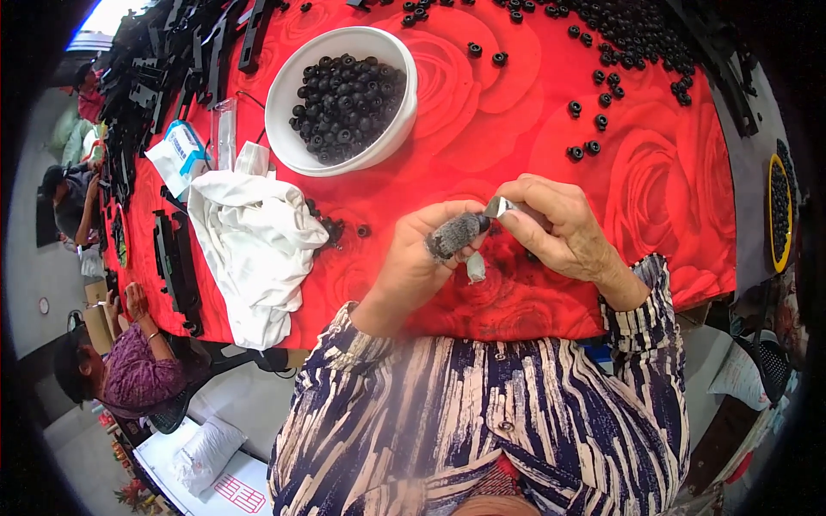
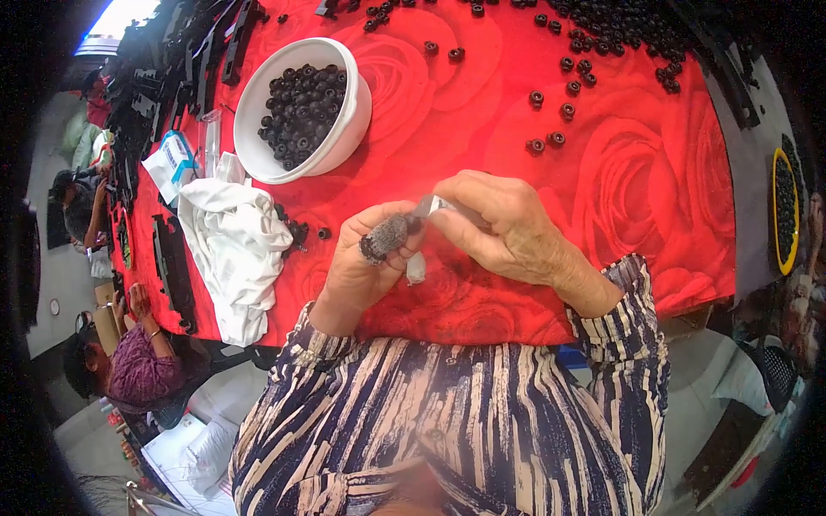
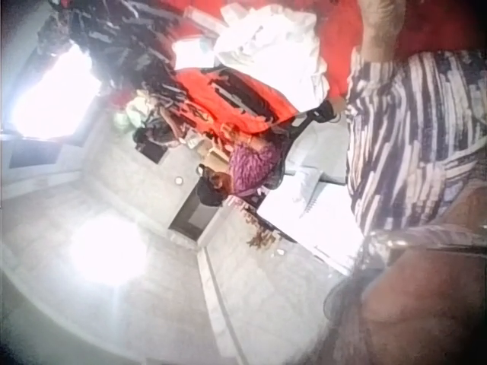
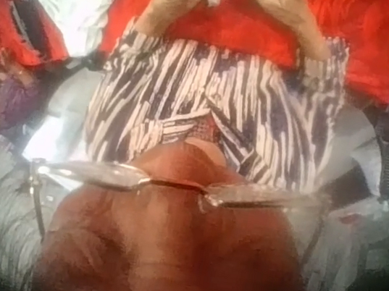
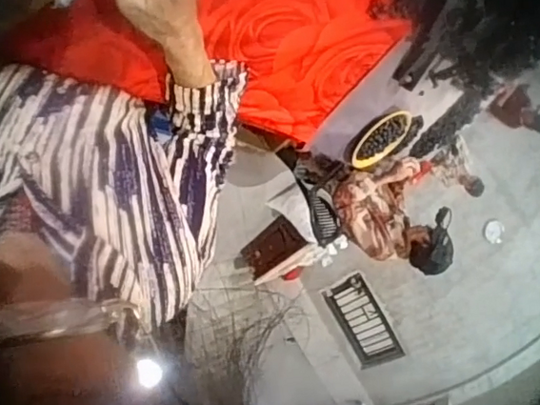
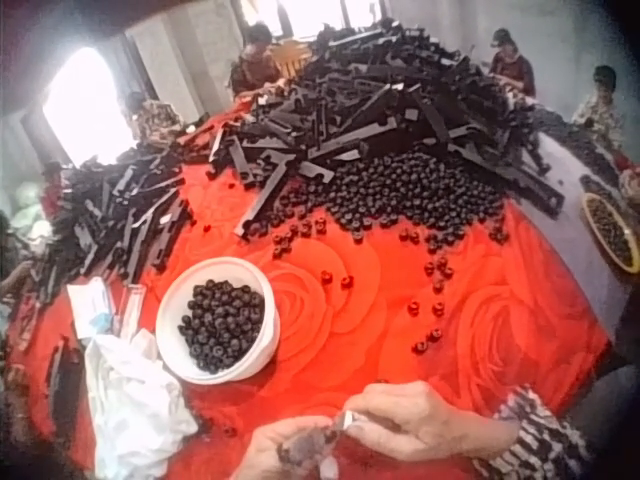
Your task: The person trims small plastic components using a blade, wipes them with a cloth, and picks up components from a bowl and the table to trim them.
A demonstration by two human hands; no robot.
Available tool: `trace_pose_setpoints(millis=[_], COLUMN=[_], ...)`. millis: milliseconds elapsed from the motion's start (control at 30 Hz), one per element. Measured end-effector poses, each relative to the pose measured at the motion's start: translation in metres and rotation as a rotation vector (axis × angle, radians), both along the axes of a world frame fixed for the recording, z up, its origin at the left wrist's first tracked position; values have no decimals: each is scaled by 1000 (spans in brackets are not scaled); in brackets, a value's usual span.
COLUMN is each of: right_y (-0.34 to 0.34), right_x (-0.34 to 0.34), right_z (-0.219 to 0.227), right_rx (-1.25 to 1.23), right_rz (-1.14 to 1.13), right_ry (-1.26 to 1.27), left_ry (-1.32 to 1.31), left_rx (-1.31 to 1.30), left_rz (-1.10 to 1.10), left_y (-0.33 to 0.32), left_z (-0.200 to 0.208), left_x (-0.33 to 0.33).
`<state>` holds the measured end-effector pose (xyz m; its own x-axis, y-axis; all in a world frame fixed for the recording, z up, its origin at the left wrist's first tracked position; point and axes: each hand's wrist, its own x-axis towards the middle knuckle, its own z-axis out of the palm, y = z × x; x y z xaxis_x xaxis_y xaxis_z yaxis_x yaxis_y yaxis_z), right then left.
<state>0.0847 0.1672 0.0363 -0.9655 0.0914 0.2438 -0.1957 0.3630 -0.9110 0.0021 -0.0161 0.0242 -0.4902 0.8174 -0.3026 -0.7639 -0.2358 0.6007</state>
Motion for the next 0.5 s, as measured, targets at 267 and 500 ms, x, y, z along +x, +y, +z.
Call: trace_pose_setpoints(millis=[267,500], right_y=[3,2], right_x=[-1,0], right_z=[-2,1], right_rx=[51,86], right_rz=[37,152], right_ry=[45,33], left_ry=[-1,-71], left_rx=[31,-25], left_rz=[-30,22], left_y=[0,4], left_z=[-4,-8], left_x=[0,-3])
